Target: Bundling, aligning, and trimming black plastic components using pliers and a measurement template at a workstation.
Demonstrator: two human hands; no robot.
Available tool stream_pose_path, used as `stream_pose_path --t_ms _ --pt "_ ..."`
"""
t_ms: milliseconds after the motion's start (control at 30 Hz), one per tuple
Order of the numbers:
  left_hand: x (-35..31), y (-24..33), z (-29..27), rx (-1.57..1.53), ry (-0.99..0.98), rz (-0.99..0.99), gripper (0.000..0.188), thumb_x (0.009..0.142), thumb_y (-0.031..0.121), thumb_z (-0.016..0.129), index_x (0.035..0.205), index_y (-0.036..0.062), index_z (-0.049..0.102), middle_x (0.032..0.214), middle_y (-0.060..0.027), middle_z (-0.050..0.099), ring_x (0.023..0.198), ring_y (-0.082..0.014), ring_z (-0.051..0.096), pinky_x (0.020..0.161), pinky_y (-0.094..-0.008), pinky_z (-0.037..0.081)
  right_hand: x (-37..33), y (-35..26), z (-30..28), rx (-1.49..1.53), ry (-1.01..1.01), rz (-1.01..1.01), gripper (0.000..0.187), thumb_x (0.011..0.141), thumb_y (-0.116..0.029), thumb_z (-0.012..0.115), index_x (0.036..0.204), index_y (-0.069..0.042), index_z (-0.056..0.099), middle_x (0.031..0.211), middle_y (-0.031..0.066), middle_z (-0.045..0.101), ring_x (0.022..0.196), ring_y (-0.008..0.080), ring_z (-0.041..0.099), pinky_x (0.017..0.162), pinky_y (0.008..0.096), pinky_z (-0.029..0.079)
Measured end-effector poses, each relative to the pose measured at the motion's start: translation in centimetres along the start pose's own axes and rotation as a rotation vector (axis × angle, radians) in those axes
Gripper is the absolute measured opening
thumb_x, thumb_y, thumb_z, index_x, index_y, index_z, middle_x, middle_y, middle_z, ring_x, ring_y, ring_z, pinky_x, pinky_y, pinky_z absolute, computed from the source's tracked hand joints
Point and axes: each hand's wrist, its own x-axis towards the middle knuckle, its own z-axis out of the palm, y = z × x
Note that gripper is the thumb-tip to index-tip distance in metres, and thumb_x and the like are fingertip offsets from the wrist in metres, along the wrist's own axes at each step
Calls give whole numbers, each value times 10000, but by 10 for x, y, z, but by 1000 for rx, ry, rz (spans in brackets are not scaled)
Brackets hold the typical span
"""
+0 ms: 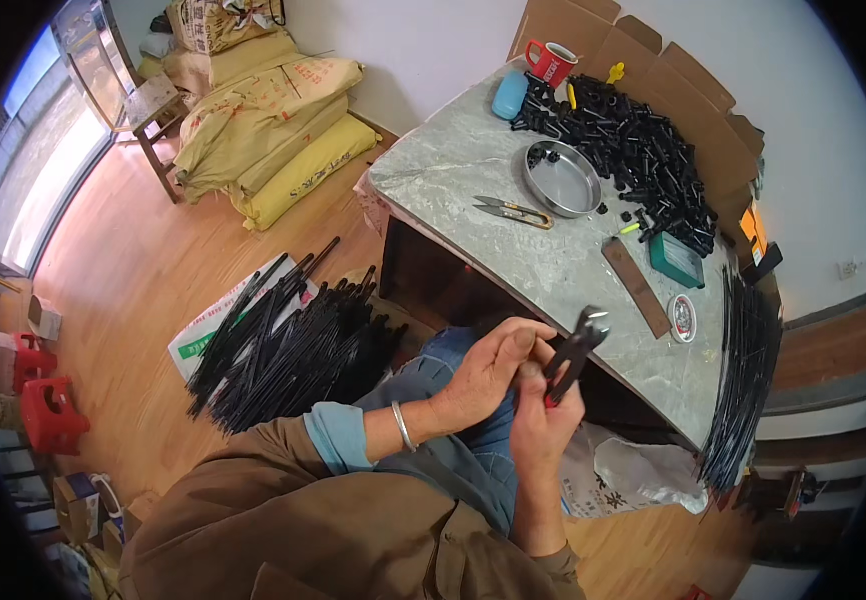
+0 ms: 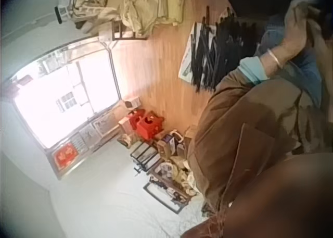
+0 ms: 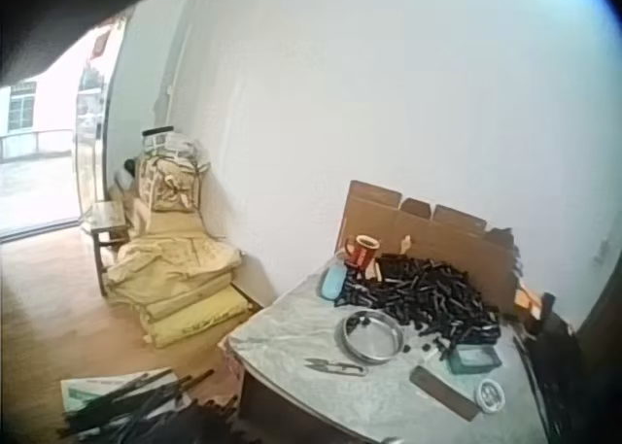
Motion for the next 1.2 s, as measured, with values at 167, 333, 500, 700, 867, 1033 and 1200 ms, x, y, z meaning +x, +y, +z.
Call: stream_pose_path --t_ms 167,333,500,700,867,1033,1200 --pt "9 30 -2 -320 35 -348 543 1004 456 365 828 8 616 619 23 499 569 -46 423 513 -200 341 -4 -11 -30 164 -370 242 314 934 -63 517 1236 19 529 915 77 609 629 106 549 553 243 462" --pt "16 17 -13 -278 -7 -343 609 983 525 380 758 11 618 556 30 438 492 -40 360 466 -210 286 5 -36 -78 314 -686 551 540 927 -40 502 1407 61 274 1115 227 589 790 239 649 672 367 562" --pt "16 21 -1 -200 -27 -359 616 961 572 401 746 30 600 561 36 432 490 -41 345 455 -220 258 5 -37 -96 278 -809 675 510 948 -93 517 1380 72 301 1167 260 561 860 268 661 723 391 572" --pt "12 13 8 -52 -58 -285 597 967 551 408 753 20 578 578 37 415 526 -41 350 472 -227 289 7 -54 -105 103 -845 776 385 961 -113 513 1296 46 409 964 171 639 748 225 653 620 338 546" --pt "9 5 13 48 -58 -198 587 983 523 384 749 17 569 590 27 433 548 -45 372 489 -226 308 -9 -22 -106 -726 -625 69 213 961 -145 508 1131 -18 486 718 32 530 521 126 535 473 290 465" --pt "15 -3 12 54 -48 -220 609 984 533 362 738 16 566 585 9 448 536 -49 381 487 -227 312 1 -53 -93 -387 -696 685 250 951 -130 523 1157 1 471 791 54 590 638 141 591 583 294 517" --pt "16 11 13 -56 -147 -332 588 971 543 404 766 15 561 606 23 434 552 -55 373 498 -232 305 9 -60 -125 -116 -768 670 238 972 -124 493 1170 7 465 749 28 521 603 105 545 513 249 484"
